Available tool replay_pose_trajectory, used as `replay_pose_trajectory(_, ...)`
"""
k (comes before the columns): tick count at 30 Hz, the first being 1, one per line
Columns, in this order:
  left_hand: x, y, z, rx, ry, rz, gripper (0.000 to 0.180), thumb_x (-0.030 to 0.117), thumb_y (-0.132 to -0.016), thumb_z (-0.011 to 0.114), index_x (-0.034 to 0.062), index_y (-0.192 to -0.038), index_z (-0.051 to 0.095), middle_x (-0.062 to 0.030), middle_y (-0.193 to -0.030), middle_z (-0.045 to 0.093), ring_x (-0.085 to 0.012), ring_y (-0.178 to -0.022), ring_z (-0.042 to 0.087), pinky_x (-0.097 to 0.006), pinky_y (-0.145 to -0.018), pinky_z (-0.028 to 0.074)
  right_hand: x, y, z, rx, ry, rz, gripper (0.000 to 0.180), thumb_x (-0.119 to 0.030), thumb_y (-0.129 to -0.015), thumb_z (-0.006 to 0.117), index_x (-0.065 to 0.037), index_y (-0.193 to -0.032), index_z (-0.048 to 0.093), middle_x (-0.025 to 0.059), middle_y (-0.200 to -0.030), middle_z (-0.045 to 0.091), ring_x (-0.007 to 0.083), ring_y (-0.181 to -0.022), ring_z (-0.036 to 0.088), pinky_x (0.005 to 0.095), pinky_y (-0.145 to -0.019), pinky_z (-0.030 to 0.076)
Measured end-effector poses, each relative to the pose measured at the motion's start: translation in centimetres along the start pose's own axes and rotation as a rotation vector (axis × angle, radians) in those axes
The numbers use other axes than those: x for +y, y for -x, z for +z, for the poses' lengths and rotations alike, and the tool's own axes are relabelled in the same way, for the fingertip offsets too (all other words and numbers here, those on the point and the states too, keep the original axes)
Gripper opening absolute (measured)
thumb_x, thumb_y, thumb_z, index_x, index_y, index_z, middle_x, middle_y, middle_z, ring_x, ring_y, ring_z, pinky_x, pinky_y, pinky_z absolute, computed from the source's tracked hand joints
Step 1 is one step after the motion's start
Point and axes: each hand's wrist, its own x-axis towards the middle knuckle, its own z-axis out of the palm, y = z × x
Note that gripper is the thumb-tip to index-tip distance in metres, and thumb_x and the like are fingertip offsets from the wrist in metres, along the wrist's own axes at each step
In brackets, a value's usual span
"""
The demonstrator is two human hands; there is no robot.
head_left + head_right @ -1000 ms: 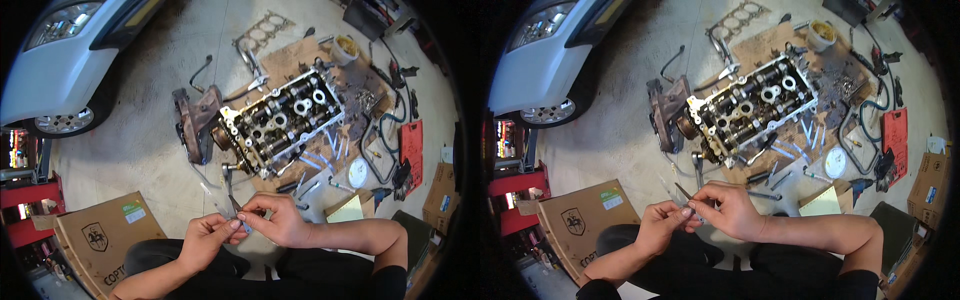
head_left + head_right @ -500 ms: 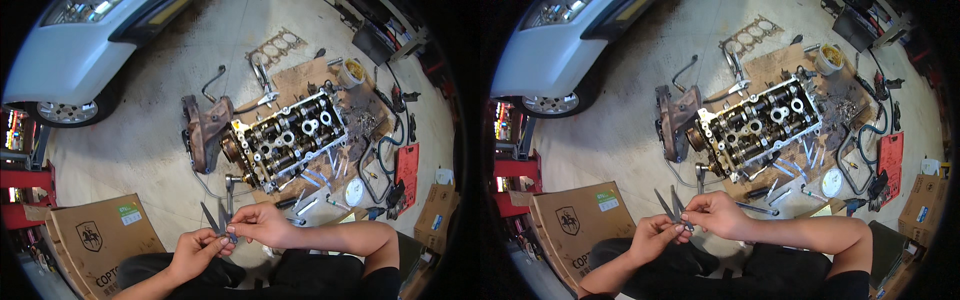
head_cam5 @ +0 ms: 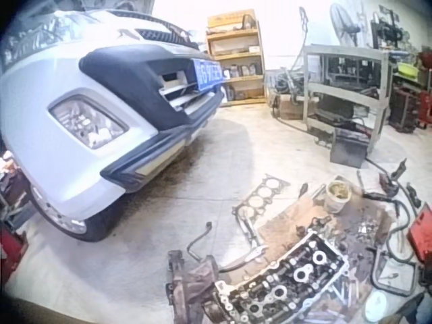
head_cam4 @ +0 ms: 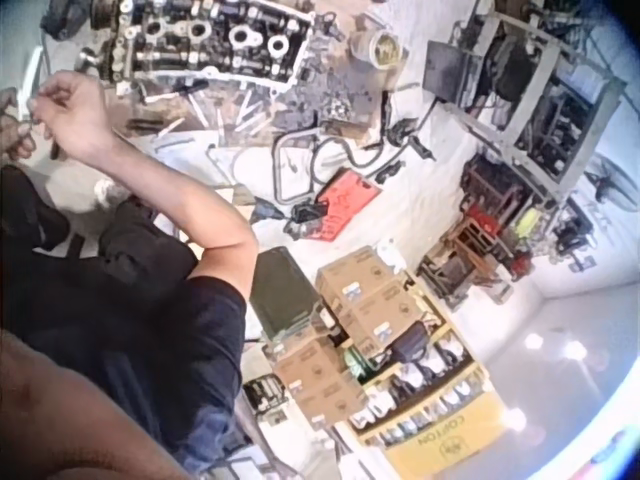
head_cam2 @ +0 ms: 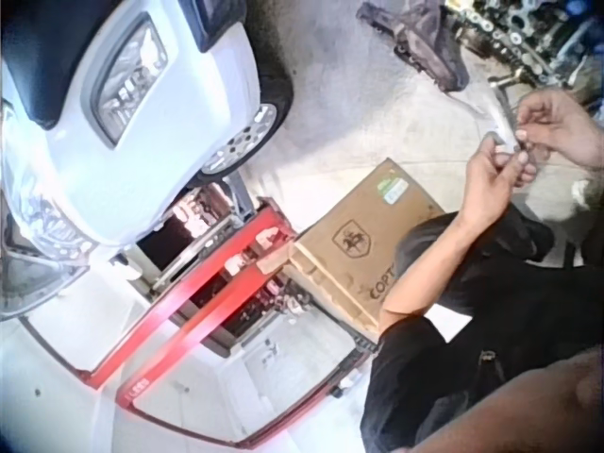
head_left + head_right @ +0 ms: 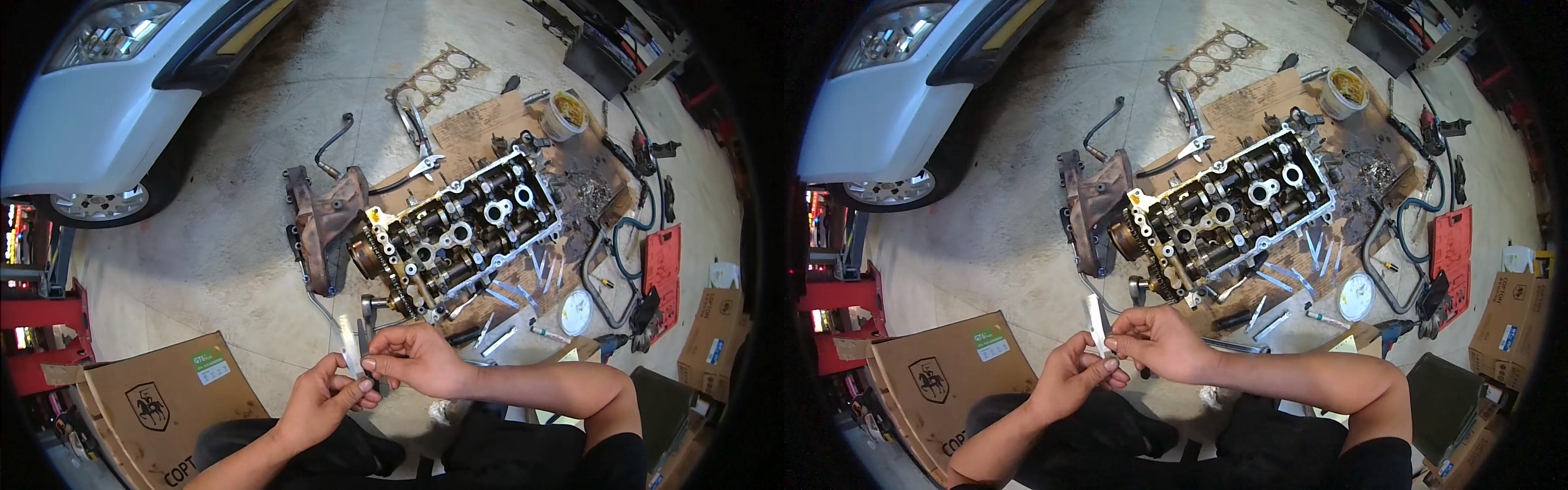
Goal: The person measures valve clearances on a disassembled engine block using feeler gauges and a torque wrench, then records the measurements on a notepad. The person repeatedly inserts gauges between camshaft lobes and valve stems, checks tightness, and writes down values.
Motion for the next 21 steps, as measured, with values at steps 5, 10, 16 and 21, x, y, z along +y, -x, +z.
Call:
replay_pose_trajectory(5, 0.6, 0.2, 0.5, -0.019, -0.02, -0.027, 0.018, 0.013, -0.096, 0.055, -0.0034, -0.101, 0.051, -0.0135, -0.087, 0.069, -0.0162, -0.077, 0.068, -0.026, -0.068, 0.054, -0.8, 0.2, -0.6, -0.006, -0.003, -0.032, 0.015, -0.013, -0.091, 0.062, 0.001, -0.096, 0.066, 0.002, -0.076, 0.065, 0.0044, -0.061, 0.054, 0.0201, -0.052, 0.043)
replay_pose_trajectory(10, 1.3, 0.8, 0.7, 0.031, 0.145, -0.019, 0.021, 0.018, -0.097, 0.054, -0.0021, -0.102, 0.051, -0.016, -0.09, 0.069, -0.0192, -0.077, 0.069, -0.027, -0.065, 0.054, -0.2, -3.4, -7.5, 0.46, 0.579, -0.296, 0.021, -0.018, -0.091, 0.061, 0.002, -0.096, 0.066, 0.0056, -0.067, 0.066, 0.0075, -0.054, 0.055, 0.0223, -0.048, 0.044)
replay_pose_trajectory(16, 2.7, 2.7, 4.0, -0.083, 0.339, -0.018, 0.015, 0.014, -0.098, 0.05, 0.0002, -0.102, 0.048, -0.0212, -0.091, 0.068, -0.024, -0.073, 0.069, -0.031, -0.063, 0.056, -3.4, -6.3, -12.3, 0.484, 0.294, 0.38, 0.019, -0.017, -0.087, 0.062, 0.001, -0.082, 0.065, 0.0086, -0.057, 0.06, 0.0112, -0.031, 0.04, 0.0291, -0.028, 0.026)
replay_pose_trajectory(21, 2.9, 2.4, 6.5, -0.259, 0.37, -0.038, 0.019, 0.018, -0.098, 0.051, -0.0003, -0.103, 0.049, -0.0178, -0.093, 0.068, -0.0168, -0.074, 0.067, -0.025, -0.064, 0.053, -2.6, -7.8, -11.9, 0.591, 0.491, 0.369, 0.022, -0.017, -0.078, 0.073, 0.0, -0.066, 0.065, 0.0067, -0.053, 0.057, 0.0121, -0.037, 0.043, 0.0292, -0.034, 0.029)
